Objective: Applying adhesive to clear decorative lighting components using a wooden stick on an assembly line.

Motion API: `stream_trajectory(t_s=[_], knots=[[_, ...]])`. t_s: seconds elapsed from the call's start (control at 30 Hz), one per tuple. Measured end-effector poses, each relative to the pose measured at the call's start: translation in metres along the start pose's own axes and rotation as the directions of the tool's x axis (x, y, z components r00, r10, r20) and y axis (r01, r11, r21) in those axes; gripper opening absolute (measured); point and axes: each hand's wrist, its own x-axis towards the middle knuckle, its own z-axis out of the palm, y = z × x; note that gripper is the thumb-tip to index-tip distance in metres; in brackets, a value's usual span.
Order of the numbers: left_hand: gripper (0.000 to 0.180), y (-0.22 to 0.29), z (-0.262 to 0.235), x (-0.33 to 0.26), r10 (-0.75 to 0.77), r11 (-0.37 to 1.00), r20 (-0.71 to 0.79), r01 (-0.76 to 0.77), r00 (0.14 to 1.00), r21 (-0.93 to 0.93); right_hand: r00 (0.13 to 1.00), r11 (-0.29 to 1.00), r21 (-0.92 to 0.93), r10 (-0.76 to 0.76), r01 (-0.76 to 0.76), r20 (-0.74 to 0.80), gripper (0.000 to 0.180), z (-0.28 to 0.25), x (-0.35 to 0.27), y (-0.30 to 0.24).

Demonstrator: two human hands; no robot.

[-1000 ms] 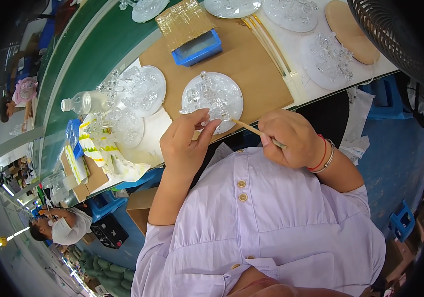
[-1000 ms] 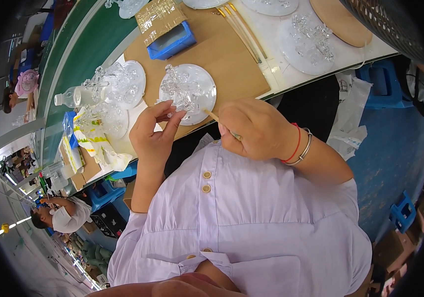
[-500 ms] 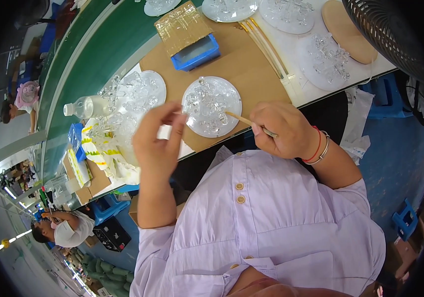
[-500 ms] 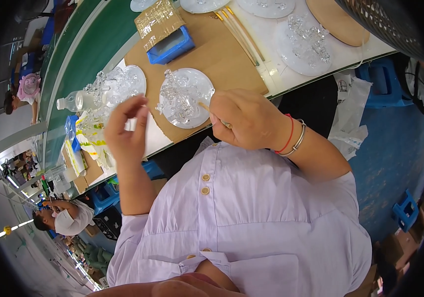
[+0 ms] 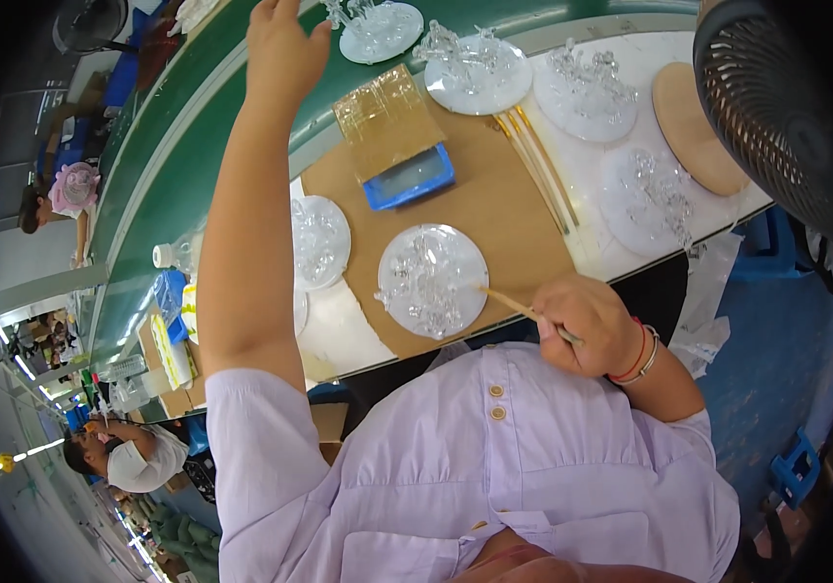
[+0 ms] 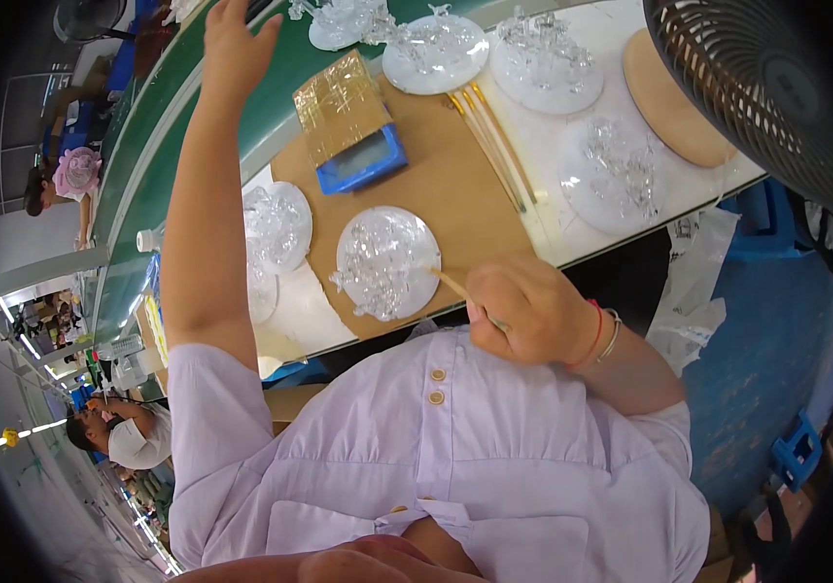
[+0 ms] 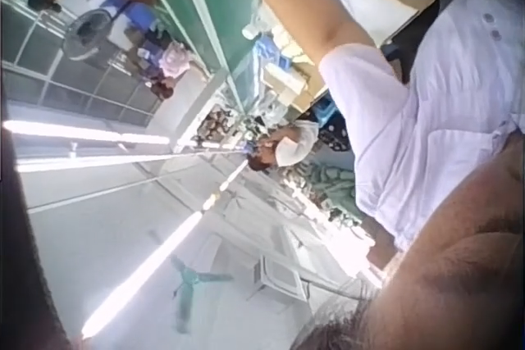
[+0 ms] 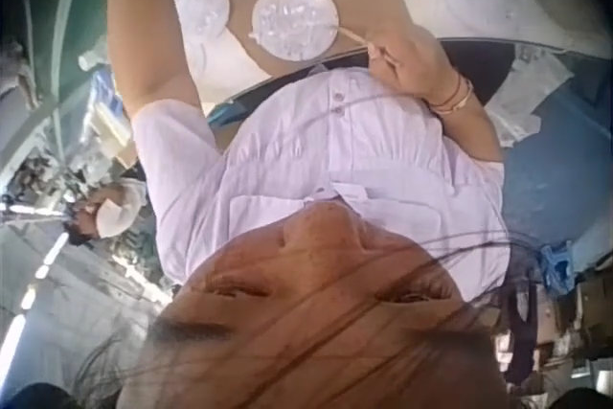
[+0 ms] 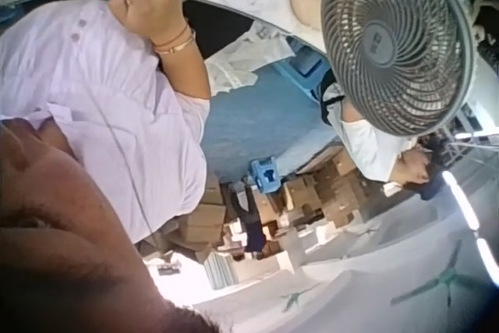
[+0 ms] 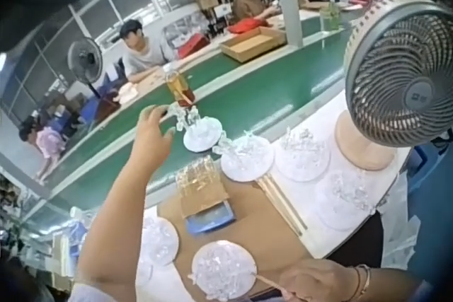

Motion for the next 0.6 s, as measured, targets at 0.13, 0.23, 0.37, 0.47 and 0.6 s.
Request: stream_trajectory(t_s=[0.13,0.23,0.37,0.47,0.6], knots=[[0.039,-0.049,0.062,0.060,-0.065,0.987,0.175,0.088,0.983,-0.132,0.999,0.996,0.081,-0.034,0.033,0.008,0.016,0.001,0.008,0.004],[0.024,-0.050,0.083,0.068,0.136,0.673,0.349,0.172,0.927,-0.719,1.000,0.997,0.081,0.017,-0.017,0.004,0.016,-0.008,0.007,0.010],[0.020,-0.035,0.110,0.073,-0.193,0.969,0.178,0.217,0.965,-0.121,1.000,0.994,0.107,0.016,-0.017,0.011,0.013,-0.008,0.007,0.013],[0.016,-0.043,0.090,0.074,-0.126,0.992,0.030,0.127,0.992,-0.017,0.998,0.987,0.152,0.056,-0.050,-0.037,0.010,-0.013,0.002,0.014],[0.014,-0.051,0.014,0.078,0.272,0.953,-0.323,-0.208,0.906,0.219,0.988,0.981,0.161,0.124,-0.108,-0.090,0.006,-0.014,-0.011,0.007]])
